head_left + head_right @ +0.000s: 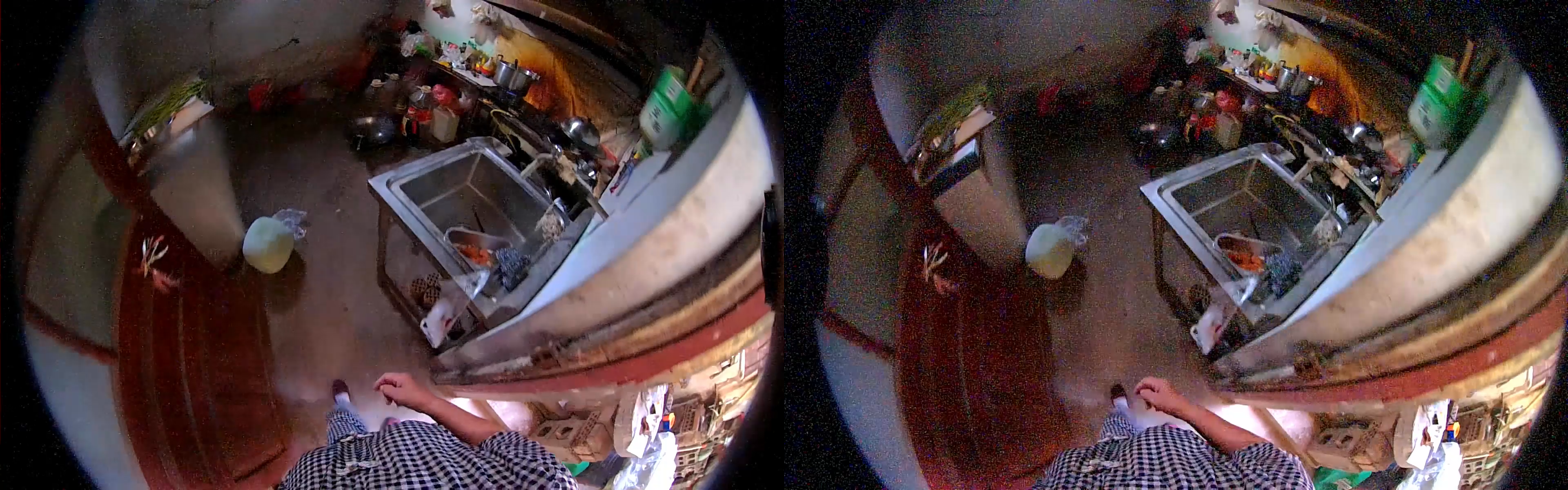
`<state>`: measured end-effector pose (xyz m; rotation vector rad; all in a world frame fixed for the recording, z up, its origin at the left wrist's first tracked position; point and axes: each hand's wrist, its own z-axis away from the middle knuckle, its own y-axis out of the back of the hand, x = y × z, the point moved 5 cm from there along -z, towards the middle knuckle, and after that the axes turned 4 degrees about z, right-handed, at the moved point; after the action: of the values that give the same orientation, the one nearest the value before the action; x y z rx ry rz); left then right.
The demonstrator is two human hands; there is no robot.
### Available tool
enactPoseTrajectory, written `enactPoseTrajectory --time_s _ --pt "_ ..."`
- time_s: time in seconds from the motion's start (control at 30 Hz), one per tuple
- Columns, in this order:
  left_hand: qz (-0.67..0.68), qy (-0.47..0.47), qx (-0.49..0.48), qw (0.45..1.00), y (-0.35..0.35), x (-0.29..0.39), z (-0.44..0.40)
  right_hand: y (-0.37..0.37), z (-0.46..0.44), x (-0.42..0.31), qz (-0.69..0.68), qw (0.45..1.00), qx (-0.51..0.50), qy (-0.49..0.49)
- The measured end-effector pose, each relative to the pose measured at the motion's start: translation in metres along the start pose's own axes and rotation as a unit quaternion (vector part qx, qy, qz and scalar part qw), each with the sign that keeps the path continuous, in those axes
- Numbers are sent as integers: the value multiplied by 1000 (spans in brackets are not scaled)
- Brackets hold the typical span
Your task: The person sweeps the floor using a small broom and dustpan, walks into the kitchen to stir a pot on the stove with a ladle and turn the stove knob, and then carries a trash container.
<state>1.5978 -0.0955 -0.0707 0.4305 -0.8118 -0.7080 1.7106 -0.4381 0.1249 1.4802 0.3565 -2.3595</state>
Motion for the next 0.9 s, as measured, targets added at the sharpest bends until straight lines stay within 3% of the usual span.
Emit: enactPoseTrajectory --time_s 0.1,0.3,0.37,0.47,0.5,0.53,0.63,0.67,0.7,0.77,0.87,0.9 --pt "7 46 -7 999 37 32 -58 33 -57 -67 -10 996 36 85" --pt "19 -9 6 1000 142 118 -169 81 -161 -159 -47 992 91 75" --pt "32 -74 28 996 181 178 -199 98 -189 -188 -81 985 104 109" --pt "234 -111 -19 966 232 323 -249 134 -236 -214 -212 963 165 14" --pt "209 -227 -11 951 263 411 -241 143 -250 -222 -280 947 155 29" --pt "211 -419 68 881 281 464 -261 151 -277 -231 -339 929 144 42" --pt "55 -632 116 764 307 618 -237 176 -354 -244 -460 880 91 78" --pt "6 -671 99 734 298 646 -244 183 -393 -240 -514 851 28 108" --pt "-78 -682 87 722 281 659 -255 187 -420 -235 -515 829 17 216" --pt "-168 -694 68 697 263 682 -281 193 -463 -250 -560 782 -22 272" --pt "-135 -686 14 715 274 689 -353 214 -478 -291 -666 735 -101 83" --pt "-198 -671 35 714 287 690 -375 226 -480 -306 -654 750 -21 92"
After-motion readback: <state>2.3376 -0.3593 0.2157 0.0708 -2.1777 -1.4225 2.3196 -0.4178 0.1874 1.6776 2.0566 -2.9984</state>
